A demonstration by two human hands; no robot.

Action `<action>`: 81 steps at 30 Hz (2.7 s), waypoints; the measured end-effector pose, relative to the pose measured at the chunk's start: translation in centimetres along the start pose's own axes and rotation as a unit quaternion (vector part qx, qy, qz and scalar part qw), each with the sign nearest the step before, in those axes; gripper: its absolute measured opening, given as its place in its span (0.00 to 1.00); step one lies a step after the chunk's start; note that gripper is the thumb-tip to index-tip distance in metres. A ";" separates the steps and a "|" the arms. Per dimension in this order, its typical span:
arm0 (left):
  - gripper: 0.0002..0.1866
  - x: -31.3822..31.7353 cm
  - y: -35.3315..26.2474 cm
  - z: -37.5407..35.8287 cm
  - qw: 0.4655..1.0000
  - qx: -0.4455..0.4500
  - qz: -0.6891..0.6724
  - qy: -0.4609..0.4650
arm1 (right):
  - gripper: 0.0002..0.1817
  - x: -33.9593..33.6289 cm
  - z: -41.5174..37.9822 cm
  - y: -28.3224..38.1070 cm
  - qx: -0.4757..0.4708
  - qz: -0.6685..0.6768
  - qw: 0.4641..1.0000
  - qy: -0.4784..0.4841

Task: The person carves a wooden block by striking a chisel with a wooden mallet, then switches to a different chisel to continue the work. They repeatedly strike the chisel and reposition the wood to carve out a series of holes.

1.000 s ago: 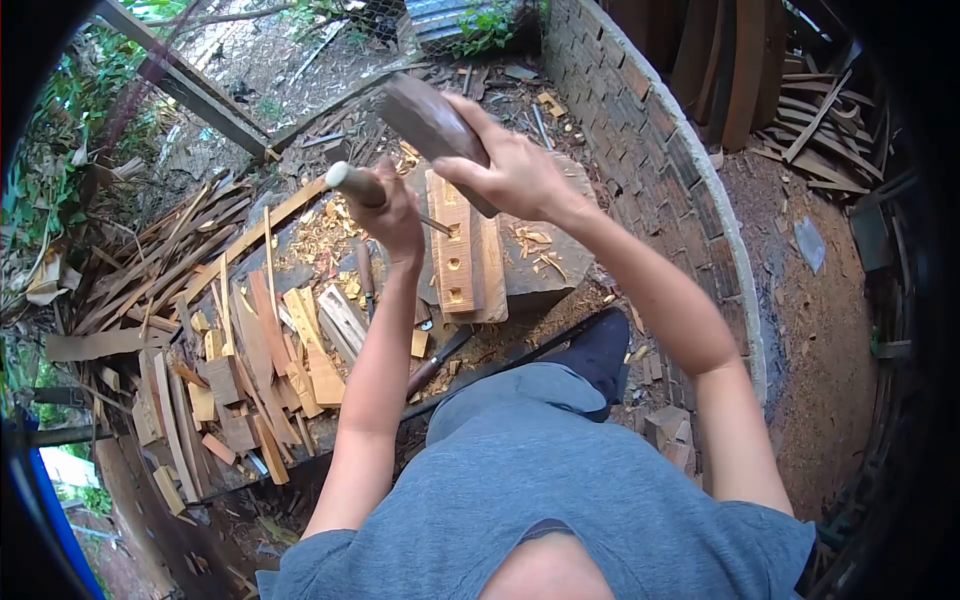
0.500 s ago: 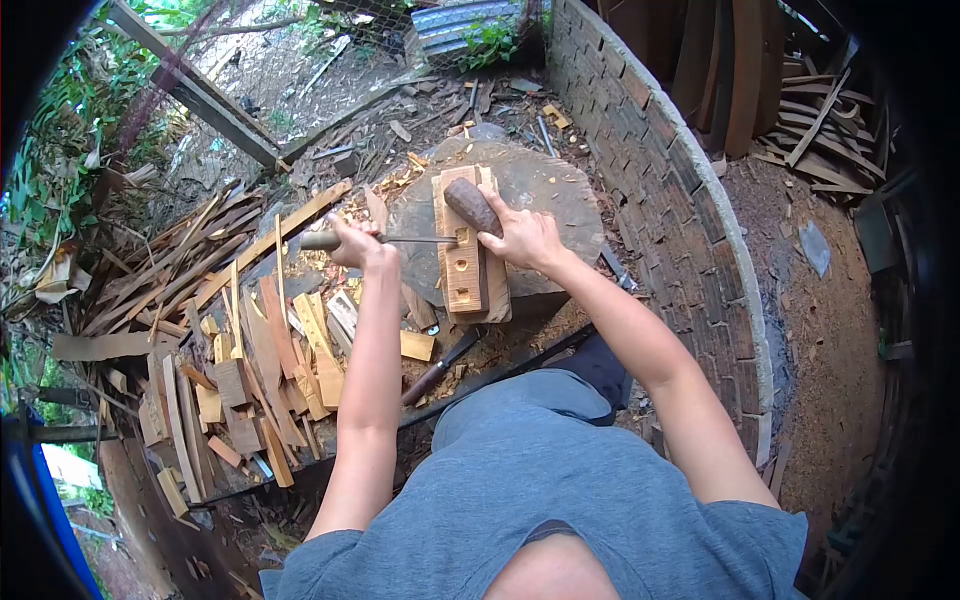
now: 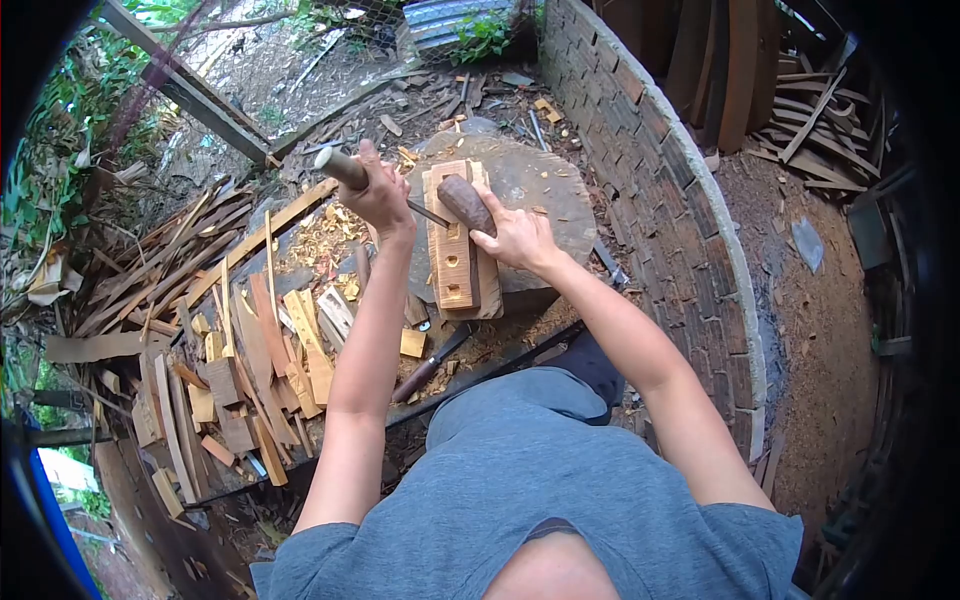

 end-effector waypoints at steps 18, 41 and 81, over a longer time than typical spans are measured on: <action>0.14 0.3 1.5 -1.5 0.985 0.116 0.099 0.085 | 0.43 0.0 -0.1 -0.2 -0.009 0.025 1.000 -0.006; 0.13 0.6 -0.4 -2.6 0.995 0.079 0.038 0.044 | 0.43 -0.3 -0.1 -0.2 -0.006 0.037 0.999 -0.001; 0.10 0.6 1.6 -3.6 0.971 0.175 0.156 0.049 | 0.41 -20.2 0.9 9.9 -0.293 0.272 0.892 -0.209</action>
Point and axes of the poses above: each hand's wrist, its own z-axis towards the middle knuckle, its own x-axis out of the palm, y = z × x, the point moved 4 cm from there along z, towards the middle knuckle, and after that the axes turned 3 degrees about -y, right-handed, at the moved point
